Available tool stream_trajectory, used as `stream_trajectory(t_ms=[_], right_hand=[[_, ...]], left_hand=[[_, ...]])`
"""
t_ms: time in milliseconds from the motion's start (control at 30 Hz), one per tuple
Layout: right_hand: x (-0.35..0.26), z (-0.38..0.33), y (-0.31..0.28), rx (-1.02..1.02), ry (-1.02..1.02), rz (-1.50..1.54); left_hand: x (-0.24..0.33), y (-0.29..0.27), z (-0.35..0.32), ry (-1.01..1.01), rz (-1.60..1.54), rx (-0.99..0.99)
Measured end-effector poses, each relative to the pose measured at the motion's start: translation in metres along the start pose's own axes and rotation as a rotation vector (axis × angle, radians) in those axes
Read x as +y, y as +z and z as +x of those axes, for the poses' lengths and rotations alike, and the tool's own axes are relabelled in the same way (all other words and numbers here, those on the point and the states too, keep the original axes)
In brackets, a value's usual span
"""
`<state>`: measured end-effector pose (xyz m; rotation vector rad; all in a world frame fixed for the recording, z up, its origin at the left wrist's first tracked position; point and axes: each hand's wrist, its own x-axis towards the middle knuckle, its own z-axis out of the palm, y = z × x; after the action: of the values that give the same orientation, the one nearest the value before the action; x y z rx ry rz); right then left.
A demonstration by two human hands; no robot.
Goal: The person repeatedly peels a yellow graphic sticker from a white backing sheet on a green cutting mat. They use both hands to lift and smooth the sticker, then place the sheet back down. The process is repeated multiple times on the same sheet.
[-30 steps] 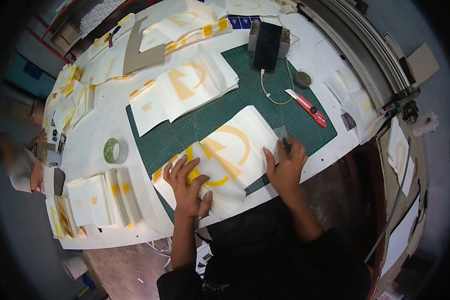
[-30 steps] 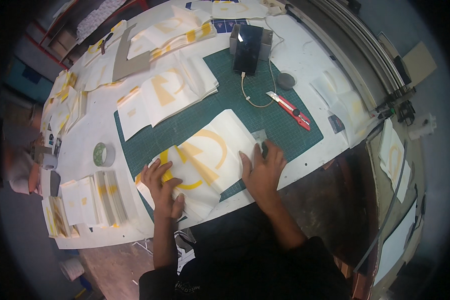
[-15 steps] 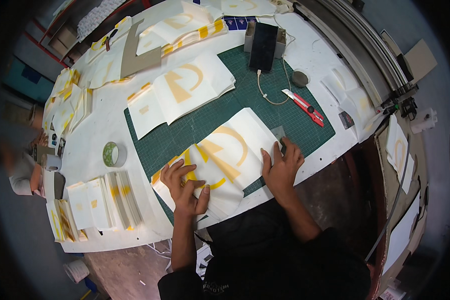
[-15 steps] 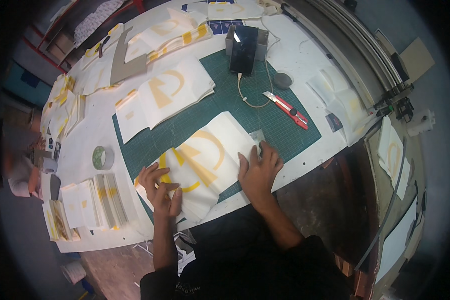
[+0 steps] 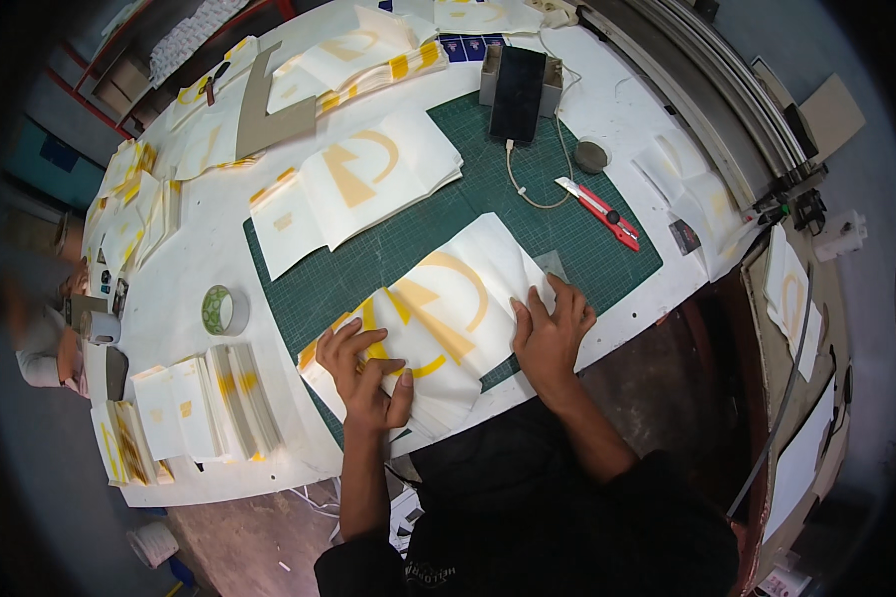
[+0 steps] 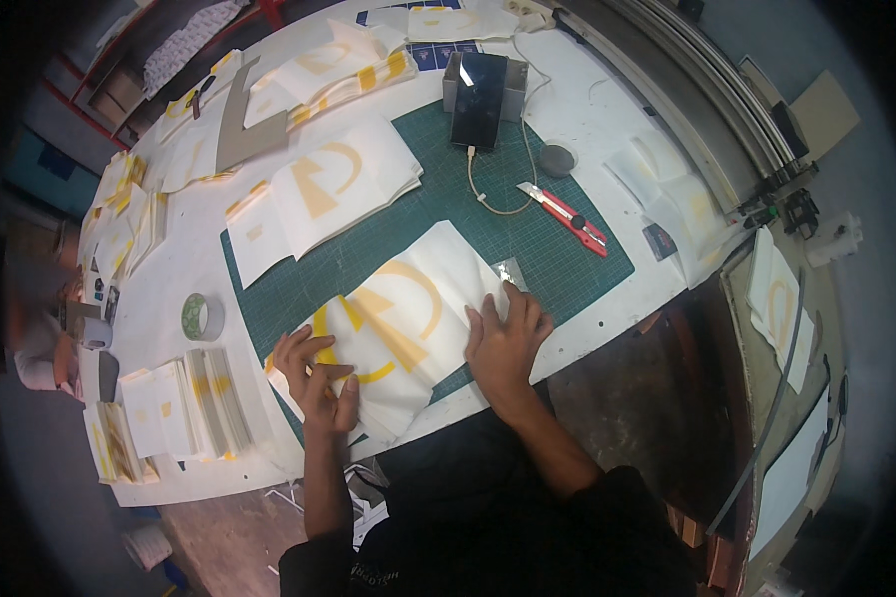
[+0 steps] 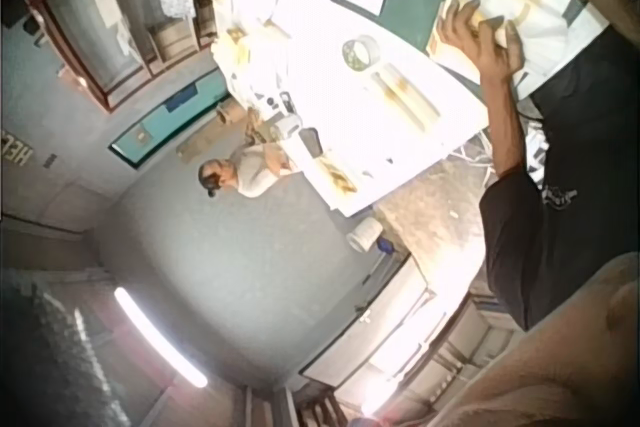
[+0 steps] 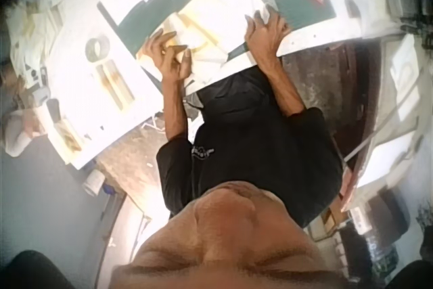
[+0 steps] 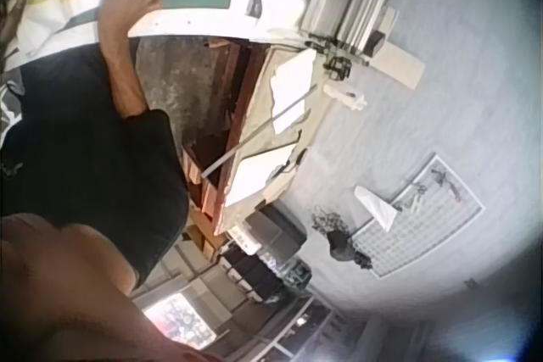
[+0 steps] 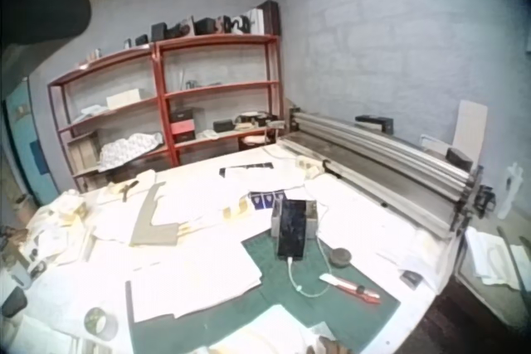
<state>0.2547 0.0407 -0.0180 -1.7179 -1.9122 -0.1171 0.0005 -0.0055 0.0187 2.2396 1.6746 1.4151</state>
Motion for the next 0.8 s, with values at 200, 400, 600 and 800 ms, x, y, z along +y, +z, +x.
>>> stream_trajectory(t_ms=[200, 400, 600, 800], right_hand=[[-0.028, 0.001, -0.029, -0.042, -0.110, 0.656], [-0.018, -0.004, -0.037, -0.260, -0.075, 0.938], [-0.022, -0.011, -0.024, -0.062, 0.078, 1.090], [-0.015, -0.001, -0.038, -0.265, -0.057, 0.822]], left_hand=[[0.001, 0.000, 0.000, 0.010, -0.014, 0.016], [0.002, -0.002, 0.002, 0.012, -0.022, 0.012], [0.000, -0.003, 0.001, 0.023, -0.020, 0.012], [-0.001, -0.002, -0.001, 0.023, -0.018, 0.017]])
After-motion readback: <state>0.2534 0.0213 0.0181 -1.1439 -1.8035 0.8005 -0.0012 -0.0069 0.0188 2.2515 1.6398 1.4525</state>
